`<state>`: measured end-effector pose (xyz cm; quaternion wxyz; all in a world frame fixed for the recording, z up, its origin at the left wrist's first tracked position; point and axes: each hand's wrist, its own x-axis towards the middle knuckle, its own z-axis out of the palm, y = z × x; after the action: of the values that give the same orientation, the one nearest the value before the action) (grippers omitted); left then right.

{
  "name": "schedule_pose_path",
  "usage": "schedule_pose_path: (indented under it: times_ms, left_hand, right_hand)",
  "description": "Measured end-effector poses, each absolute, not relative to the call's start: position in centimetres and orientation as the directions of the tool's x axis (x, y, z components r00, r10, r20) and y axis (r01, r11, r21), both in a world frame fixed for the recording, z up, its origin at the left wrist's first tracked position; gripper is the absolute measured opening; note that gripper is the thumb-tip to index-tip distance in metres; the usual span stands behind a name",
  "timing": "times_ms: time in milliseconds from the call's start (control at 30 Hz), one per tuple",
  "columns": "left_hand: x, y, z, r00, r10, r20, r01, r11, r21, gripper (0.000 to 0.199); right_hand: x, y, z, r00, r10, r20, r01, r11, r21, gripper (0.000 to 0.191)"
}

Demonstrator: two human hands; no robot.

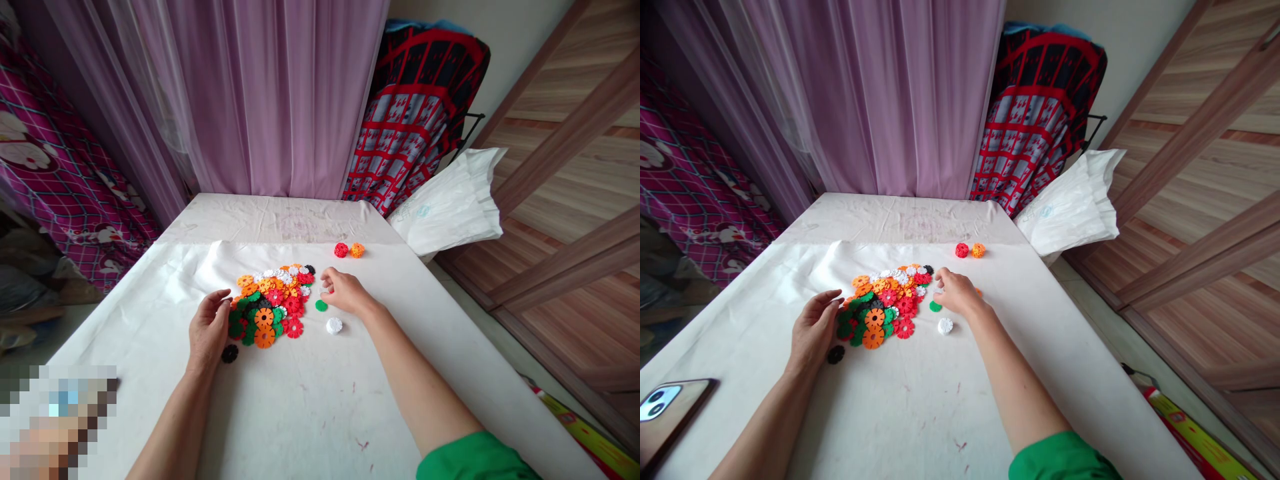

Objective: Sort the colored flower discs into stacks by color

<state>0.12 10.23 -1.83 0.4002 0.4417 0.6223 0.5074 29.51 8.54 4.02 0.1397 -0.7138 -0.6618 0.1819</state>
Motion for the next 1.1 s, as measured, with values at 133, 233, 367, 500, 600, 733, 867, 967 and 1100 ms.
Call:
schedule_pose_path:
  times_ms: [133, 233, 367, 500, 600, 733, 867, 967, 1100]
  left_hand:
    - [0.1, 10.2, -2.0, -0.287, 0.957, -0.031, 0.158, 0.079, 0.984, 0.046]
    - [0.1, 10.3, -2.2, -0.279, 0.960, -0.021, 0.152, 0.066, 0.986, 0.045]
    - [0.0, 10.4, -2.4, -0.277, 0.961, -0.014, 0.160, 0.061, 0.985, 0.045]
    - [-0.1, 10.5, -2.6, -0.279, 0.960, -0.004, 0.186, 0.059, 0.981, 0.046]
    - [0.0, 10.5, -2.5, -0.281, 0.960, -0.002, 0.176, 0.054, 0.983, 0.044]
    - [0.1, 10.6, -2.4, -0.285, 0.958, -0.034, 0.149, 0.079, 0.986, 0.045]
    - [0.1, 10.5, -2.4, -0.290, 0.957, -0.020, 0.157, 0.069, 0.985, 0.046]
    - [0.1, 10.4, -2.4, -0.285, 0.958, -0.011, 0.128, 0.049, 0.991, 0.044]
    - [0.3, 10.2, -2.3, -0.279, 0.960, -0.006, 0.069, 0.026, 0.997, 0.041]
  right_hand:
    - [30.7, 4.8, 4.9, 0.020, 0.998, -0.063, 0.865, -0.049, -0.499, 0.034]
    - [30.7, 2.5, 5.3, -0.031, 0.998, -0.054, 0.878, 0.001, -0.479, 0.037]
    - [30.3, 1.4, 5.2, -0.051, 0.997, -0.050, 0.897, 0.024, -0.441, 0.035]
    - [30.1, 1.4, 4.6, -0.055, 0.996, -0.072, 0.906, 0.019, -0.423, 0.033]
    - [30.2, 1.2, 4.2, -0.058, 0.996, -0.065, 0.911, 0.026, -0.411, 0.033]
    - [30.2, 1.4, 4.7, -0.068, 0.996, -0.053, 0.914, 0.040, -0.403, 0.030]
    - [29.4, 3.5, 5.1, -0.077, 0.997, -0.031, 0.932, 0.061, -0.356, 0.022]
    - [28.3, 6.3, 4.4, -0.090, 0.995, -0.043, 0.945, 0.072, -0.319, 0.027]
    - [26.9, 9.4, 3.1, -0.127, 0.989, -0.074, 0.964, 0.105, -0.244, 0.034]
